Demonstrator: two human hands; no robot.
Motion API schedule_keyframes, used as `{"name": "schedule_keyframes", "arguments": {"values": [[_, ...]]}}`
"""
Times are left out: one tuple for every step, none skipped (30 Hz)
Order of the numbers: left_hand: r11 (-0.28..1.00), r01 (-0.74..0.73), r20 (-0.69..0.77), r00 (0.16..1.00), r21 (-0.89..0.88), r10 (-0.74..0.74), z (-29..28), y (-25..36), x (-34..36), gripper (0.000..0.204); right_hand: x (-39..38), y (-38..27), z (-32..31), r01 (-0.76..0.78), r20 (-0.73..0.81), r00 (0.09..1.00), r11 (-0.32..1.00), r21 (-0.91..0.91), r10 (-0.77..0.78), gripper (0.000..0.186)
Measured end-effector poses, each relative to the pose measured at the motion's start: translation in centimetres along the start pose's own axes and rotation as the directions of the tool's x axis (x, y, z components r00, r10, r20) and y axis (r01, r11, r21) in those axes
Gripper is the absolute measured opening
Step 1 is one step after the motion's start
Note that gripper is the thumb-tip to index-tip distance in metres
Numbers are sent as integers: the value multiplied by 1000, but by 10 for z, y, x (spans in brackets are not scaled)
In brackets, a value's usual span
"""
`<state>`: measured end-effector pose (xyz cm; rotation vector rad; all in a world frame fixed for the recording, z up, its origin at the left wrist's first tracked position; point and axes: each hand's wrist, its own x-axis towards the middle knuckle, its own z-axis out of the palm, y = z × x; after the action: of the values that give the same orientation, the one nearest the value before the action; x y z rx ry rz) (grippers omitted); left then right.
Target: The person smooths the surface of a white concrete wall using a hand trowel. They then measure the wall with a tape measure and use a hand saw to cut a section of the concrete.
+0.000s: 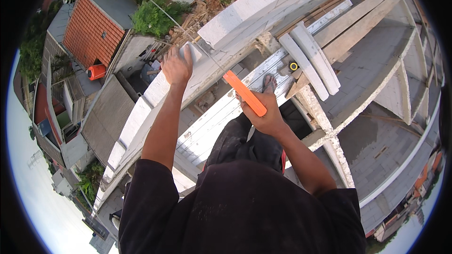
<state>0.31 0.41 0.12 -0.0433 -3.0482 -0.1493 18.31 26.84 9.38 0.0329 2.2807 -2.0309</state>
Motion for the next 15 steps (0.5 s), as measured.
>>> {"name": "schedule_keyframes", "arguments": {"values": [[1000, 5, 13, 1000, 0, -5, -1, 1, 1, 51, 3, 2, 6, -5, 13, 1000, 1000, -14, 5, 13], [1000, 10, 25, 1000, -1, -10, -3, 1, 0, 52, 5, 22, 17, -25, 10, 1000, 977, -213, 27, 16], [1000, 19, 34, 999, 0, -19, -3, 1, 1, 52, 7, 36, 20, -96, 8, 995, 982, -160, 99, 14], [1000, 18, 31, 999, 1, -18, -3, 1, 0, 52, 10, 44, 23, -172, 9, 985, 979, -106, 174, 13], [1000, 17, 28, 999, 2, -17, -2, 0, 0, 52, 11, 50, 25, -246, 15, 969, 968, -52, 247, 14], [999, 34, 23, 999, 6, -34, 1, -4, 0, 53, 11, 38, 21, -268, 5, 963, 963, 2, 268, 17], [1000, 29, 28, 999, -2, -29, 0, -3, -2, 53, 5, 38, 19, -212, -7, 977, 977, 22, 212, 17], [1000, 25, 33, 999, -9, -25, 0, -2, 0, 53, -1, 40, 16, -155, -21, 988, 987, 41, 156, 17], [1000, 23, 27, 999, -17, -22, -1, 0, 2, 54, 0, 35, 14, -105, -32, 994, 993, 53, 107, 15], [999, 32, 48, 998, -13, -32, -2, 1, 0, 54, -3, 30, 14, -66, -43, 997, 996, 66, 68, 14], [999, 42, 69, 997, -9, -41, -3, 2, -1, 55, -2, 36, 17, -82, -24, 996, 996, -33, 81, 13], [999, 49, 80, 996, -6, -48, -6, 4, 1, 55, 5, 43, 21, -86, -8, 996, 987, -133, 86, 13], [999, 40, 53, 998, -3, -40, -6, 4, 0, 55, 9, 47, 23, -87, 6, 996, 969, -232, 91, 13], [999, 32, 26, 999, 0, -32, -4, 3, -2, 55, 8, 50, 23, -95, 8, 995, 959, -268, 101, 13], [999, 31, 0, 1000, 7, -31, -4, 2, -3, 55, 11, 49, 25, -102, 17, 994, 948, -302, 112, 13]]}}
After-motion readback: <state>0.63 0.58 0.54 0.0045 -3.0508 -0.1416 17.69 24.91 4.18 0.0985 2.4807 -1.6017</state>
